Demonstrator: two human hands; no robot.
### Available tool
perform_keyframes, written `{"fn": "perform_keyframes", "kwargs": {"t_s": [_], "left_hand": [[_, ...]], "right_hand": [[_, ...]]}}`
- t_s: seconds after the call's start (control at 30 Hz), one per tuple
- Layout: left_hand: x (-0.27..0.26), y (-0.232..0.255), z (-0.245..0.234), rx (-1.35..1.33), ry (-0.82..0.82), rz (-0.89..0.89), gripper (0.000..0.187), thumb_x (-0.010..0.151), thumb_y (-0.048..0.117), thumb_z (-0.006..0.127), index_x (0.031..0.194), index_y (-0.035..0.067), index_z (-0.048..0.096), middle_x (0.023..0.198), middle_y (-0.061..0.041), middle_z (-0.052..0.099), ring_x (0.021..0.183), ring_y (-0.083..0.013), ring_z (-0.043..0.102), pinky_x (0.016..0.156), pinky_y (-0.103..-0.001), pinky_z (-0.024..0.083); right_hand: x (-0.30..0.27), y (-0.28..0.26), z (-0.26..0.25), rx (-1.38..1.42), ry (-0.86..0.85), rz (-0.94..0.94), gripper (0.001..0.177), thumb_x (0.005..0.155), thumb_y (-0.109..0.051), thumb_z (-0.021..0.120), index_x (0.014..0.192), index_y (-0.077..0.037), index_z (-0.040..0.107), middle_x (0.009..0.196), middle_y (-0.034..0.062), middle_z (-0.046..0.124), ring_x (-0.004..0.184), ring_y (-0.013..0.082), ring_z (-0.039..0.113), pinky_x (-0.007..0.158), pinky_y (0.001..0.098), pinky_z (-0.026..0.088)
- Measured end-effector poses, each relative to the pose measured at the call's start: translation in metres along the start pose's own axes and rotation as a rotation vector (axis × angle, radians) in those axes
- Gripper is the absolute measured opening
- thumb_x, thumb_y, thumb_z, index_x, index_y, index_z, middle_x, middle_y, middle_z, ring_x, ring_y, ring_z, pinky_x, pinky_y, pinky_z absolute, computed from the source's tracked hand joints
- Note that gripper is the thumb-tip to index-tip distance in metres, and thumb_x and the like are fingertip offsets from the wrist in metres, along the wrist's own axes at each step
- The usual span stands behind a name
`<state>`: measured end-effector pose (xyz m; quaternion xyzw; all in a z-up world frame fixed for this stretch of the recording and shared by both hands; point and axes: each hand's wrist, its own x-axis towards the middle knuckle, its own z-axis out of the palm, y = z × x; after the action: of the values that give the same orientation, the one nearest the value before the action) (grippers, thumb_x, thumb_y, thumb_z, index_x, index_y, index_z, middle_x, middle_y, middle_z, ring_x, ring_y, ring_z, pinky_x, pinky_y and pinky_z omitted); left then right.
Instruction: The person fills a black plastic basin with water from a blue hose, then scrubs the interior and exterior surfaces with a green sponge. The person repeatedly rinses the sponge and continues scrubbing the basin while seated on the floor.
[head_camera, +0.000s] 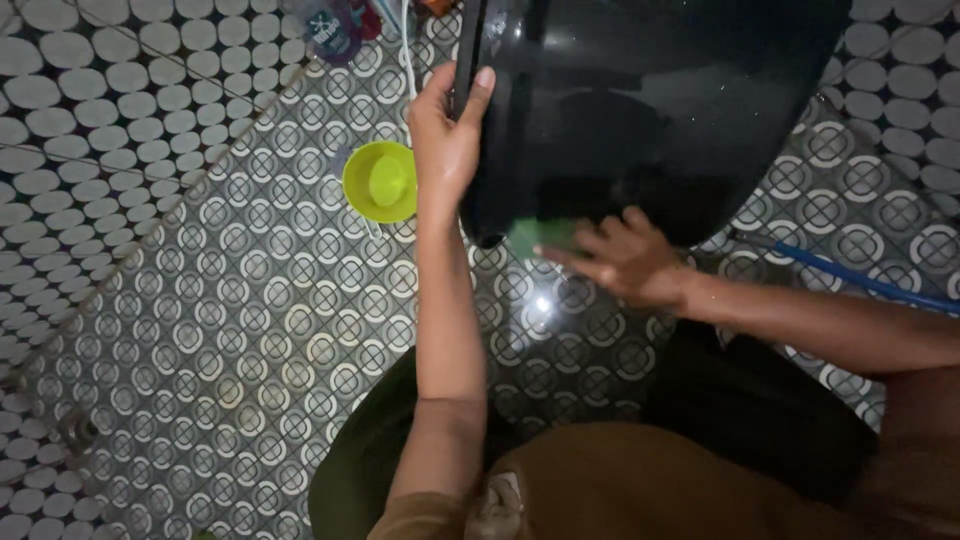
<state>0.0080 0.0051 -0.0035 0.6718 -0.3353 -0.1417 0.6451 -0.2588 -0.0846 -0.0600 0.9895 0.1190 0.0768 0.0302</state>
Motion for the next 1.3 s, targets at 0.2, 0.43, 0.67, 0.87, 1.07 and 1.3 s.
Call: {"fn": "perform_keyframes", "kwargs": {"t_s": [0.2, 0.43, 0.67, 0.87, 1.07, 1.3], "left_hand": [[0.000, 0.002, -0.001, -0.009, 0.014, -0.021, 0.024, 0.101, 0.022, 0.071, 0.109, -0.001, 0.072, 0.088, -0.001, 0.073, 0.081, -0.0058, 0.061, 0.074, -0.024, 0.051], [0.000, 0.004, -0.007, -0.054, -0.012, -0.035, 0.024, 0.102, 0.023, 0.070, 0.107, -0.001, 0.071, 0.089, 0.000, 0.072, 0.081, -0.0053, 0.061, 0.073, -0.024, 0.052], [-0.002, 0.001, 0.001, -0.130, 0.004, -0.057, 0.025, 0.100, 0.021, 0.070, 0.109, -0.001, 0.071, 0.089, 0.001, 0.073, 0.079, -0.0043, 0.062, 0.071, -0.023, 0.052], [-0.002, 0.005, 0.011, 0.011, 0.035, 0.133, 0.024, 0.102, 0.019, 0.071, 0.113, -0.003, 0.071, 0.095, -0.004, 0.075, 0.088, -0.0076, 0.064, 0.080, -0.026, 0.053], [0.004, 0.004, 0.000, 0.070, 0.035, -0.013, 0.023, 0.101, 0.021, 0.071, 0.108, -0.001, 0.073, 0.085, -0.001, 0.074, 0.077, -0.0063, 0.063, 0.071, -0.025, 0.052], [0.000, 0.003, 0.007, -0.049, 0.004, -0.011, 0.022, 0.103, 0.019, 0.071, 0.105, -0.002, 0.074, 0.086, 0.002, 0.071, 0.077, -0.0042, 0.059, 0.070, -0.024, 0.050]], "right_hand": [[0.018, 0.008, -0.045, -0.102, 0.212, 0.133, 0.064, 0.093, -0.015, 0.066, 0.152, -0.037, 0.051, 0.098, 0.0091, 0.069, 0.063, 0.0208, 0.055, 0.064, 0.0409, 0.040], [-0.001, -0.003, 0.021, -0.036, 0.155, 0.005, 0.073, 0.094, -0.003, 0.062, 0.158, -0.035, 0.049, 0.112, 0.0064, 0.073, 0.068, 0.0173, 0.055, 0.069, 0.0367, 0.042], [-0.024, 0.091, -0.067, 0.087, 0.062, 0.838, 0.042, 0.101, -0.055, 0.068, 0.123, -0.021, 0.056, 0.083, 0.0036, 0.062, 0.083, 0.0210, 0.053, 0.106, 0.0505, 0.034], [-0.084, 0.128, 0.031, -0.403, 0.307, 0.506, 0.069, 0.099, -0.044, 0.072, 0.163, -0.033, 0.048, 0.123, 0.0109, 0.056, 0.103, 0.0270, 0.053, 0.098, 0.0459, 0.035], [-0.067, 0.035, 0.042, -0.323, 0.109, 0.150, 0.065, 0.105, -0.054, 0.057, 0.166, -0.040, 0.037, 0.088, 0.0029, 0.050, 0.064, 0.0120, 0.038, 0.058, 0.0334, 0.036], [-0.068, 0.087, -0.055, -0.459, 0.429, 0.375, 0.064, 0.107, -0.048, 0.065, 0.163, -0.033, 0.038, 0.097, 0.0030, 0.058, 0.086, 0.0158, 0.050, 0.081, 0.0378, 0.036]]}}
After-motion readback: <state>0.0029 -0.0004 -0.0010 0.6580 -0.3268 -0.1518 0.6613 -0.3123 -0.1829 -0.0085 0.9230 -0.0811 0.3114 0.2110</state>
